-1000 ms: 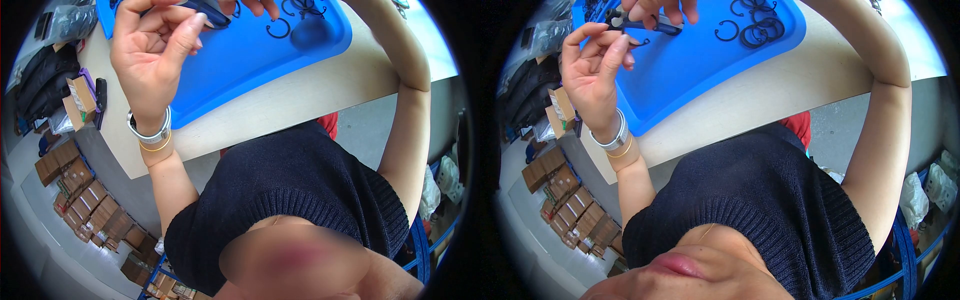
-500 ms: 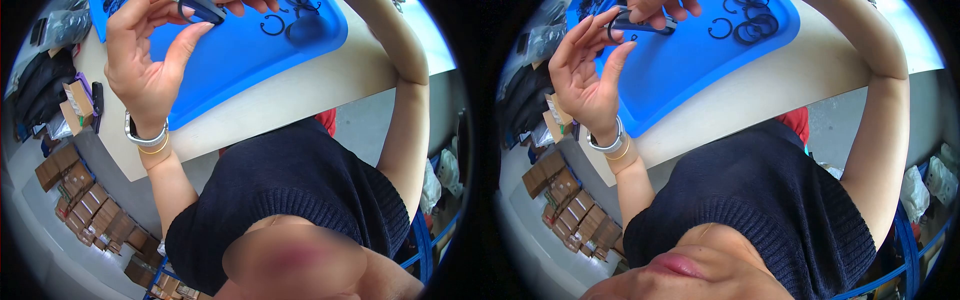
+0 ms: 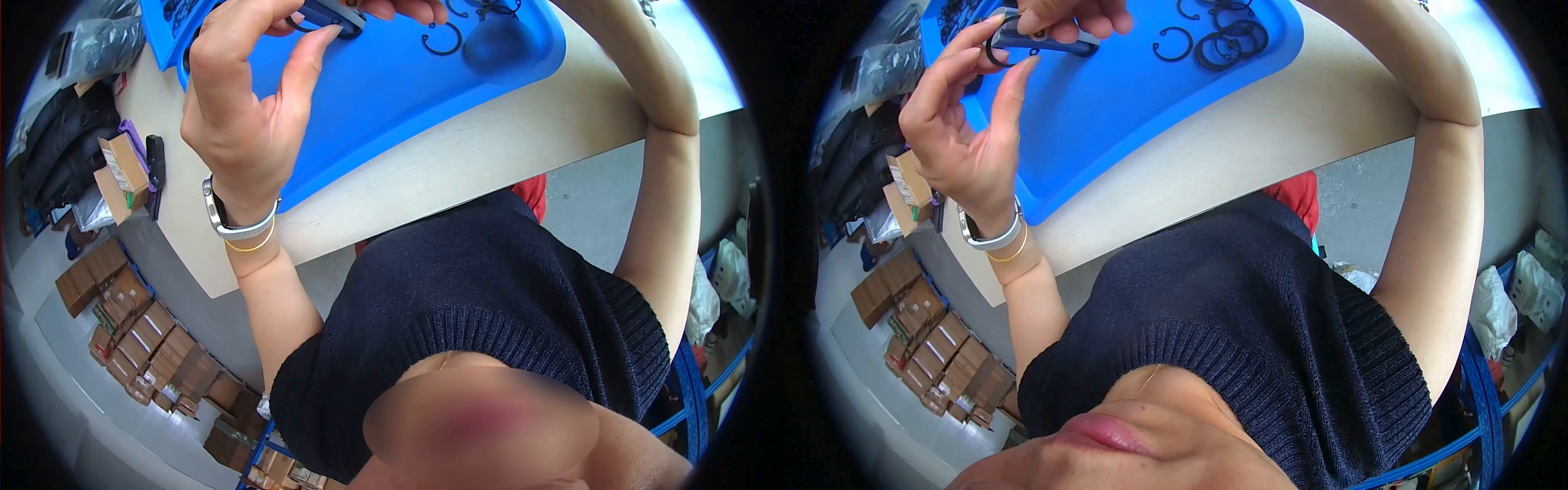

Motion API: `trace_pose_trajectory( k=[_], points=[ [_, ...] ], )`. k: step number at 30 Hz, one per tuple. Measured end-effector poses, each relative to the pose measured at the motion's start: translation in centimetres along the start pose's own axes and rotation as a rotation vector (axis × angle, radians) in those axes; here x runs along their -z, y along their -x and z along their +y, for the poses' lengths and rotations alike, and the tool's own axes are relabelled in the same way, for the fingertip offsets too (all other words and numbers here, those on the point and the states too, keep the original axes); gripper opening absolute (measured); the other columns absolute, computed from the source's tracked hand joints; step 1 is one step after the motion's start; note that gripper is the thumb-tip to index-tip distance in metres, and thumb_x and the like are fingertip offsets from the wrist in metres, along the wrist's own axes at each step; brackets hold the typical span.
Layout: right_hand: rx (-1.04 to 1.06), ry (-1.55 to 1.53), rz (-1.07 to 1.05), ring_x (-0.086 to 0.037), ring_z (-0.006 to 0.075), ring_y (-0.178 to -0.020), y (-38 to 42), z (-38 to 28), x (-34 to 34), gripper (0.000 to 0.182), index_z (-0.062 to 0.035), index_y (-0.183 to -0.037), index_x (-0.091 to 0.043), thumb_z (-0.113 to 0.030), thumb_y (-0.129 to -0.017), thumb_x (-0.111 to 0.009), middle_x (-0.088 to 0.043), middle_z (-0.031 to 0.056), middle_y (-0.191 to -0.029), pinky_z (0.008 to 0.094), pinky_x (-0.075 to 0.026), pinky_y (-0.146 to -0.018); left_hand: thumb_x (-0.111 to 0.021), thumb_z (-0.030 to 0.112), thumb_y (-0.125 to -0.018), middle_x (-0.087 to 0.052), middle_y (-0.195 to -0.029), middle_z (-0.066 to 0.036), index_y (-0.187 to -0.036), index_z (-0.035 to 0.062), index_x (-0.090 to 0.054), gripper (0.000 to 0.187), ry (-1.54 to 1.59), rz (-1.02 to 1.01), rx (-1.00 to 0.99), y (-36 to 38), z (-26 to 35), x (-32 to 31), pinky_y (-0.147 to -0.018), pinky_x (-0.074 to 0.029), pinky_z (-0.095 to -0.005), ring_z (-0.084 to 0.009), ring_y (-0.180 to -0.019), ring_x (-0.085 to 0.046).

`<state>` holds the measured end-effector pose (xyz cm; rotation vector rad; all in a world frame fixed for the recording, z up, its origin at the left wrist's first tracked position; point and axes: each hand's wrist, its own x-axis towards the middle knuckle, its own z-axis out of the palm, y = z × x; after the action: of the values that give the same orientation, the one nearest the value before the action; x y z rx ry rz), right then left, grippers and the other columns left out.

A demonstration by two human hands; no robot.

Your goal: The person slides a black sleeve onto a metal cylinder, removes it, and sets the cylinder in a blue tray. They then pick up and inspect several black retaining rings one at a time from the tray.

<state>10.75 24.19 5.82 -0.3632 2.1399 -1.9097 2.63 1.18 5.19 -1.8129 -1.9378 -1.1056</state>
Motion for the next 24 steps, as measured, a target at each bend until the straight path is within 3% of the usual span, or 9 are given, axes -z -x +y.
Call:
trace_pose_trajectory(
  k=[3,6,9,17,19,20,22,23,24],
  points=[
    [0.029,-0.006,0.003,-0.068,0.0093,-0.065,-0.1,0.4,0.0,0.026,-0.0003,-0.094,-0.069,-0.024,-0.104,-0.062,-0.070,0.0034,-0.078,0.0220,-0.055,-0.058,-0.083,-0.008,-0.080,-0.069,-0.119,-0.026,-0.120,-0.0035,-0.049,0.053,-0.161,-0.050,0.059,-0.2,0.8,0.1,-0.084,-0.060,-0.0283,-0.0172,-0.089,-0.071],
    [0.049,0.012,0.014,-0.068,0.0098,-0.066,-0.1,0.2,-0.1,0.026,-0.0005,-0.094,-0.069,-0.024,-0.104,-0.062,-0.070,0.0038,-0.078,0.0226,-0.056,-0.059,-0.083,-0.007,-0.079,-0.070,-0.119,-0.025,-0.120,-0.0033,-0.051,0.052,-0.045,0.050,-0.019,0.1,0.0,-0.4,-0.083,-0.060,-0.0283,-0.0171,-0.088,-0.071],
    [0.074,0.050,0.022,-0.069,0.0104,-0.067,-0.2,0.6,0.2,0.026,-0.0010,-0.094,-0.069,-0.025,-0.103,-0.062,-0.070,0.0040,-0.079,0.0232,-0.057,-0.061,-0.083,-0.006,-0.079,-0.071,-0.117,-0.025,-0.123,-0.0025,-0.052,0.054,-0.132,-0.022,0.079,-0.6,1.1,-0.1,-0.083,-0.061,-0.0280,-0.0169,-0.088,-0.071],
    [0.133,0.066,-0.016,-0.069,0.0109,-0.070,0.0,-0.5,0.4,0.029,-0.0016,-0.092,-0.070,-0.028,-0.102,-0.065,-0.070,0.0036,-0.079,0.0252,-0.057,-0.062,-0.083,-0.004,-0.080,-0.072,-0.117,-0.024,-0.126,-0.0021,-0.050,0.057,-0.135,-0.045,0.000,-0.2,0.8,0.3,-0.081,-0.060,-0.0274,-0.0161,-0.087,-0.071],
    [-0.186,0.526,0.016,-0.071,0.0155,-0.075,0.5,-3.3,-0.1,0.026,-0.0022,-0.093,-0.073,-0.028,-0.096,-0.072,-0.072,0.0055,-0.081,0.0298,-0.057,-0.065,-0.084,-0.004,-0.080,-0.071,-0.116,-0.025,-0.125,-0.0023,-0.050,0.057,-0.109,-0.042,0.019,-0.2,0.5,0.5,-0.080,-0.060,-0.0272,-0.0160,-0.087,-0.071],
    [-0.178,0.528,0.014,-0.071,0.0155,-0.075,1.0,-3.0,0.2,0.026,-0.0022,-0.093,-0.073,-0.028,-0.096,-0.072,-0.072,0.0055,-0.081,0.0298,-0.057,-0.065,-0.085,-0.004,-0.079,-0.071,-0.116,-0.025,-0.124,-0.0024,-0.049,0.058,-0.112,0.007,-0.013,-0.3,0.0,0.7,-0.080,-0.060,-0.0268,-0.0161,-0.087,-0.071],
    [-0.006,1.020,-0.202,-0.072,0.0231,-0.079,2.3,-2.4,0.4,0.028,-0.0027,-0.096,-0.076,-0.028,-0.087,-0.080,-0.074,0.0085,-0.084,0.0352,-0.057,-0.069,-0.085,-0.003,-0.079,-0.071,-0.115,-0.026,-0.124,-0.0026,-0.048,0.058,-0.127,0.053,-0.048,-0.6,-0.8,1.3,-0.080,-0.059,-0.0263,-0.0161,-0.088,-0.071],
    [-0.352,1.134,-0.370,-0.073,0.0287,-0.085,0.9,-2.5,0.6,0.029,-0.0035,-0.100,-0.077,-0.025,-0.081,-0.082,-0.076,0.0111,-0.088,0.0397,-0.058,-0.074,-0.086,-0.003,-0.078,-0.071,-0.114,-0.026,-0.124,-0.0026,-0.048,0.059,-0.148,0.084,-0.064,-0.8,-1.2,1.6,-0.080,-0.059,-0.0260,-0.0163,-0.088,-0.071],
    [-0.344,1.137,-0.367,-0.073,0.0287,-0.085,1.0,-2.4,0.2,0.029,-0.0035,-0.100,-0.077,-0.025,-0.081,-0.082,-0.076,0.0111,-0.088,0.0397,-0.058,-0.074,-0.086,-0.003,-0.078,-0.071,-0.113,-0.027,-0.124,-0.0027,-0.047,0.060,-0.168,0.115,-0.080,-0.9,-1.5,2.0,-0.080,-0.059,-0.0258,-0.0165,-0.088,-0.071]
  ],
)
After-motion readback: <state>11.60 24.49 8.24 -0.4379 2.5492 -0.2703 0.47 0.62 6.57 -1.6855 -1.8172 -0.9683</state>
